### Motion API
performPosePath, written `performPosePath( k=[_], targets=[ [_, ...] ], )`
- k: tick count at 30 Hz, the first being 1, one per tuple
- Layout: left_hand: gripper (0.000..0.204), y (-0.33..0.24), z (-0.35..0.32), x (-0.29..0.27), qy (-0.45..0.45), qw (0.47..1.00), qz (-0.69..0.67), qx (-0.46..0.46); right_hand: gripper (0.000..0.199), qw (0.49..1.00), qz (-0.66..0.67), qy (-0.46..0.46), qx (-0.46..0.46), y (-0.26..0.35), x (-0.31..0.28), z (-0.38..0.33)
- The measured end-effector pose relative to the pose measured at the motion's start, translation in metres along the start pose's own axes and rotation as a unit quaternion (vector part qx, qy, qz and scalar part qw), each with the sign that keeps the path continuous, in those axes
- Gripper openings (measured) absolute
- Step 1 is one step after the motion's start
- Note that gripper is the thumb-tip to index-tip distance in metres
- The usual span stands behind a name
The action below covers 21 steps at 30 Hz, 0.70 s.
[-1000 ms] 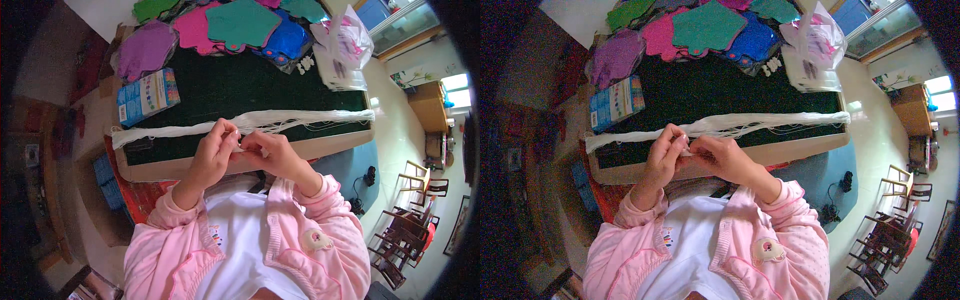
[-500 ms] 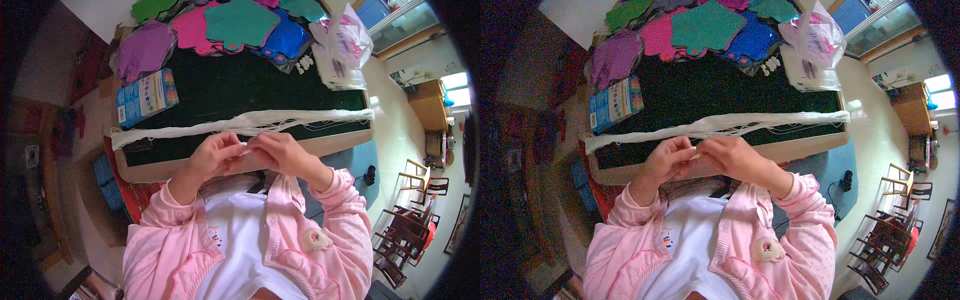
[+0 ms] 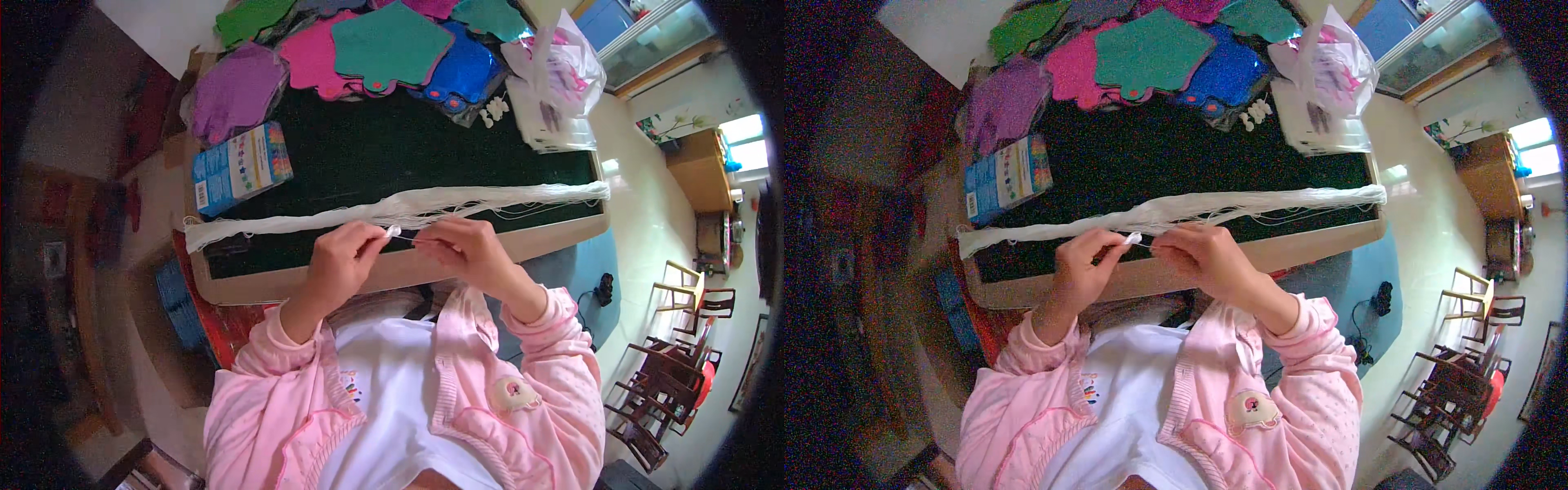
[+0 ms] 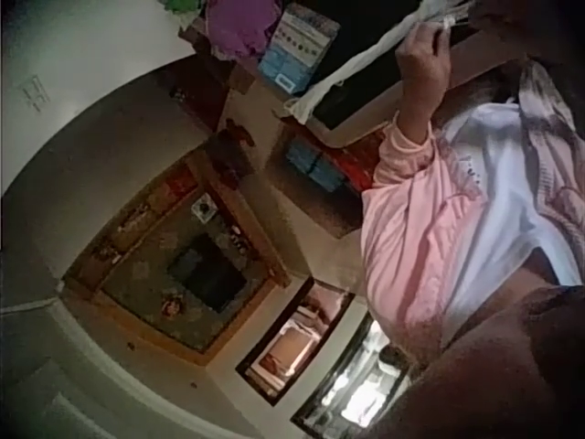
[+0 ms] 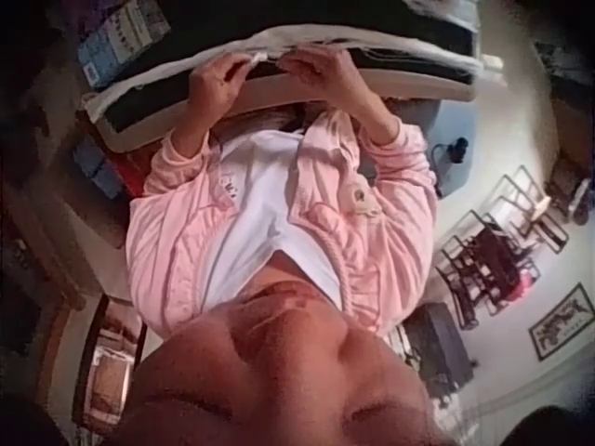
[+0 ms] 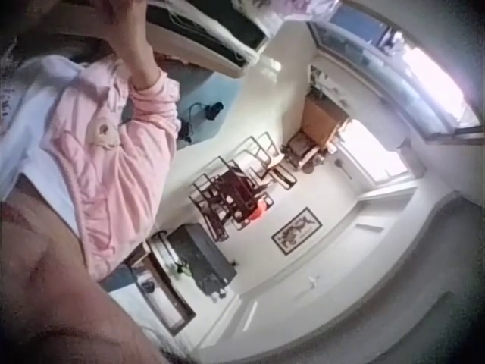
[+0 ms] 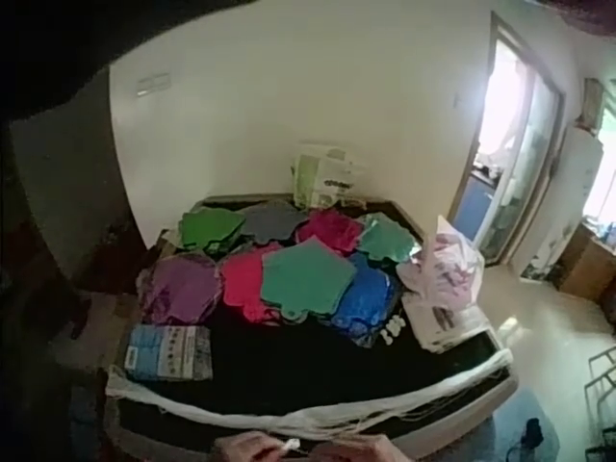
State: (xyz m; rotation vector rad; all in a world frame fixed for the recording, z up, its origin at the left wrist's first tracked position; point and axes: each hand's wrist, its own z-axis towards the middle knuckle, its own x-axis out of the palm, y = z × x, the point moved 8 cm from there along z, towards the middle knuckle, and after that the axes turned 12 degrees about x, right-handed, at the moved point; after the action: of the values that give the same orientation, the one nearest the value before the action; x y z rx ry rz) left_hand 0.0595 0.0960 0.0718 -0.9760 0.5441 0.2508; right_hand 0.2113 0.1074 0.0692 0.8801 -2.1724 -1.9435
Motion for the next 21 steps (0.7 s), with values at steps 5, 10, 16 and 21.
performPosePath(
  k=[5, 10, 16, 21],
  targets=[
    [0.004, 0.014, -0.011, 0.023, 0.02, 0.957, -0.234, -0.171, 0.017, 0.977, -0.141, -0.045, -0.151, 0.048, -0.015, -0.014],
    [0.006, 0.019, -0.019, 0.035, 0.022, 0.896, -0.354, -0.266, 0.033, 0.964, -0.13, -0.172, -0.158, 0.06, -0.037, -0.021],
    [0.011, 0.024, -0.033, 0.05, 0.016, 0.792, -0.509, -0.337, 0.046, 0.951, -0.24, -0.089, -0.173, 0.052, -0.009, -0.024],
    [0.012, 0.016, -0.045, 0.061, 0.026, 0.727, -0.581, -0.365, 0.037, 0.97, -0.159, -0.047, -0.18, 0.025, 0.005, -0.01]
  ],
)
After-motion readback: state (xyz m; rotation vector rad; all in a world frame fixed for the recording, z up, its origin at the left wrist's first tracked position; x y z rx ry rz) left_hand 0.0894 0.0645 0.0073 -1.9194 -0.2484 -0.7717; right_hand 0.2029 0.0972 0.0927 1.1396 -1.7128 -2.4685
